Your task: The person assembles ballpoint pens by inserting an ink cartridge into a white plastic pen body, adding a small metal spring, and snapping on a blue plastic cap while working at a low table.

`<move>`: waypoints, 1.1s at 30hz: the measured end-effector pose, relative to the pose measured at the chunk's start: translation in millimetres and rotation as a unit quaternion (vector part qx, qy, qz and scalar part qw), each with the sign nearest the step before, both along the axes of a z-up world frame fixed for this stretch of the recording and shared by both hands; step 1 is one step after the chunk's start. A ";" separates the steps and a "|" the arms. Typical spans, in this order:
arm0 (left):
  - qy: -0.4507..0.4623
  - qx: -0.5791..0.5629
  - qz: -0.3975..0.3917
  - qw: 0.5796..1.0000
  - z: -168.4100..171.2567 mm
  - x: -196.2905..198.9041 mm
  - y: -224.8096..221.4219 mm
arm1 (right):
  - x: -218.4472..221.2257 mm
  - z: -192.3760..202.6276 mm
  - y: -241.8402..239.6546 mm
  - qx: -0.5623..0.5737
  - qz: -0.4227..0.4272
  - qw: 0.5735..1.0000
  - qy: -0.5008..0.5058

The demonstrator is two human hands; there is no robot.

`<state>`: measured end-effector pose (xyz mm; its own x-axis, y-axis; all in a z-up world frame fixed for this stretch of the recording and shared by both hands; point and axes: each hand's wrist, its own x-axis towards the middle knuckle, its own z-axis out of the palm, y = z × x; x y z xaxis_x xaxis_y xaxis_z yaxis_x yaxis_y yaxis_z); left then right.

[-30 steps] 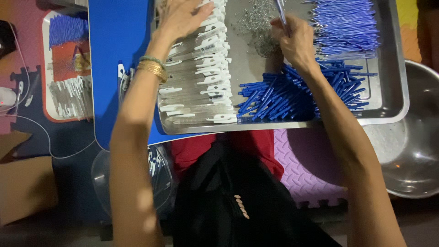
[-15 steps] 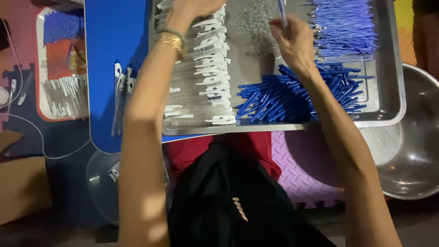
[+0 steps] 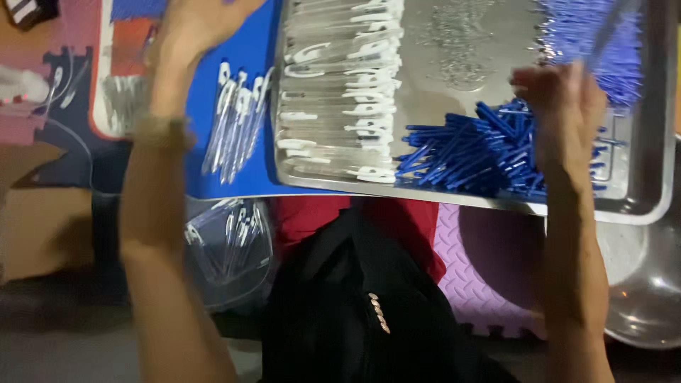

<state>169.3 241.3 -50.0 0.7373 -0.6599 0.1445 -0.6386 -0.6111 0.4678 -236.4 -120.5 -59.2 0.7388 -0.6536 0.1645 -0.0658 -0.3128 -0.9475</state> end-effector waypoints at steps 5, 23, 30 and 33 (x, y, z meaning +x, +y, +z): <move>0.107 0.123 0.000 0.987 4.3 -52.2 75.9 | -25.4 -2.2 14.4 0.087 0.020 0.993 -0.075; 0.095 0.184 0.132 0.970 -31.8 -79.0 108.6 | -35.6 -20.1 29.7 0.094 0.016 0.992 -0.084; 0.329 -0.210 -0.015 0.921 72.0 -168.7 56.0 | -27.1 11.5 69.8 0.261 -0.048 0.953 -0.145; 0.453 -0.218 -0.056 0.863 70.8 -191.4 13.2 | -22.1 16.8 90.6 0.311 0.001 0.936 -0.166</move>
